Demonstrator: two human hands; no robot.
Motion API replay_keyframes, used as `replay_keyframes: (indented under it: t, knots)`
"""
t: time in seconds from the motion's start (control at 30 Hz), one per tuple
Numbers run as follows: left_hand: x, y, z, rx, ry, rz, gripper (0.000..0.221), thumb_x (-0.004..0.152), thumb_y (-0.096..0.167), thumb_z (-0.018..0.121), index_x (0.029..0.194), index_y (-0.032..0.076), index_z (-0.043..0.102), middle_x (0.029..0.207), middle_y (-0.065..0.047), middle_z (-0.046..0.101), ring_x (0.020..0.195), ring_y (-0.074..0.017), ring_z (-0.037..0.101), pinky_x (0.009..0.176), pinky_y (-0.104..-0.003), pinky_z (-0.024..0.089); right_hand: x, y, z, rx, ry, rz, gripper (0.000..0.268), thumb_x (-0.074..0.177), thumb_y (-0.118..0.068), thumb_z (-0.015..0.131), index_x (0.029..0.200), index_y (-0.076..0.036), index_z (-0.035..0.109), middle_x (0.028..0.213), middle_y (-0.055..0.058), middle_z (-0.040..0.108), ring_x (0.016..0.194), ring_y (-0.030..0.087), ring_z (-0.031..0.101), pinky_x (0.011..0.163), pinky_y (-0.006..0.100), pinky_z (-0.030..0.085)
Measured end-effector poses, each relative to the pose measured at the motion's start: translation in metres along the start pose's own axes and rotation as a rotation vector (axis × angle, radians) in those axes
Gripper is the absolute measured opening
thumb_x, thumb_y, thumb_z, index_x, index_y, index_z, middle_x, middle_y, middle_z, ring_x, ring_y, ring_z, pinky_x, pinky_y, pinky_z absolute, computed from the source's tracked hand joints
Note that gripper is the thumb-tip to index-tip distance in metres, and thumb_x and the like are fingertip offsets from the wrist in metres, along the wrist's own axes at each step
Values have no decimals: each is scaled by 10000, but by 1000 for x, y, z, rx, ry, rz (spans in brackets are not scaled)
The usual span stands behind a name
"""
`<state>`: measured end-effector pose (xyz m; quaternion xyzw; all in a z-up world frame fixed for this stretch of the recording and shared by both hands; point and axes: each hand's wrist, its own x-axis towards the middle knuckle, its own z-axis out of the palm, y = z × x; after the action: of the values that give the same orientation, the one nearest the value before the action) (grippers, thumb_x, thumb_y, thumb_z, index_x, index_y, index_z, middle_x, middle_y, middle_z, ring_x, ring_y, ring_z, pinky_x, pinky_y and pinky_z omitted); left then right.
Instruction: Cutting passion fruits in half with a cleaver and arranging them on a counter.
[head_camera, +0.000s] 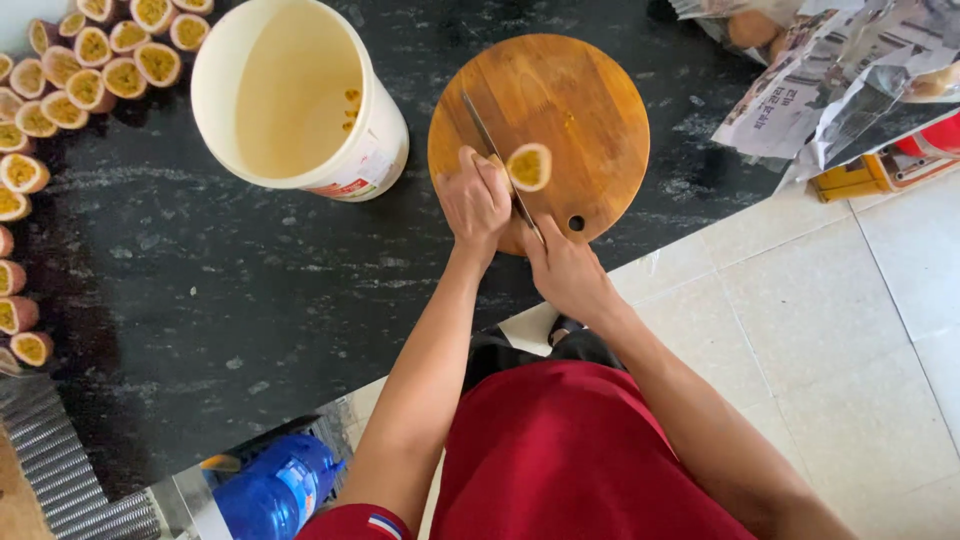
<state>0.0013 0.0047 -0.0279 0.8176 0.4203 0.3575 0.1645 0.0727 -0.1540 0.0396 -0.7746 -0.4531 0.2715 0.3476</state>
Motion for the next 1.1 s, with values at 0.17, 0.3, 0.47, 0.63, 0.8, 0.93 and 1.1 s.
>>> replay_keyframes:
  t: [0.17,0.3,0.47,0.63,0.8,0.93,1.1]
  knots:
    - [8,8,-25,-44,45,-36,332,1082,246,357,906,45,555,633,-112,643,578,-332,610,716,-457,425,-38,-19,-43,50,-187,269,481,1014,-337,453,1464,-169,461,841,326,681,848,521,668,733,596,509]
    - [2,-8,-49,163,-127,-319,371,1086,305,415,898,84,646,674,-116,667,578,-346,626,729,-469,446,-35,-8,-51,36,-171,232,500,1037,-378,440,1484,-156,464,906,336,682,930,521,649,769,574,510]
    - [-15,-19,-70,-263,-31,-152,291,1115,260,536,1284,37,614,1212,-179,648,1140,-368,653,943,-439,522,-30,-22,-63,78,-71,166,425,1070,-380,437,1354,-91,563,799,240,683,722,407,717,641,497,535]
    - [-16,-13,-81,-176,-171,-41,614,877,314,788,1351,-4,563,1279,-188,588,1157,-378,628,941,-422,527,-17,-39,-82,101,-116,338,416,1056,-392,432,1330,-123,592,599,130,576,482,232,609,461,403,508]
    - [-28,-17,-99,-341,-127,-225,623,835,187,811,1396,62,571,1282,-140,590,1105,-284,675,837,-337,575,-9,-21,-86,74,-95,320,427,1057,-379,412,1381,-144,562,580,111,556,458,205,572,437,387,485]
    - [-46,-39,-142,-375,88,-105,613,828,102,834,1388,86,585,1307,-96,632,1166,-208,676,911,-304,581,0,6,-78,177,-59,323,305,1111,-352,384,1231,-98,505,610,80,473,463,186,479,421,370,414]
    - [-81,-107,-229,-328,185,-321,631,816,120,825,1391,97,564,1313,-92,606,1165,-174,660,882,-266,604,15,22,-58,246,-98,340,320,1185,-349,345,1053,-68,422,683,66,441,495,178,429,430,351,396]
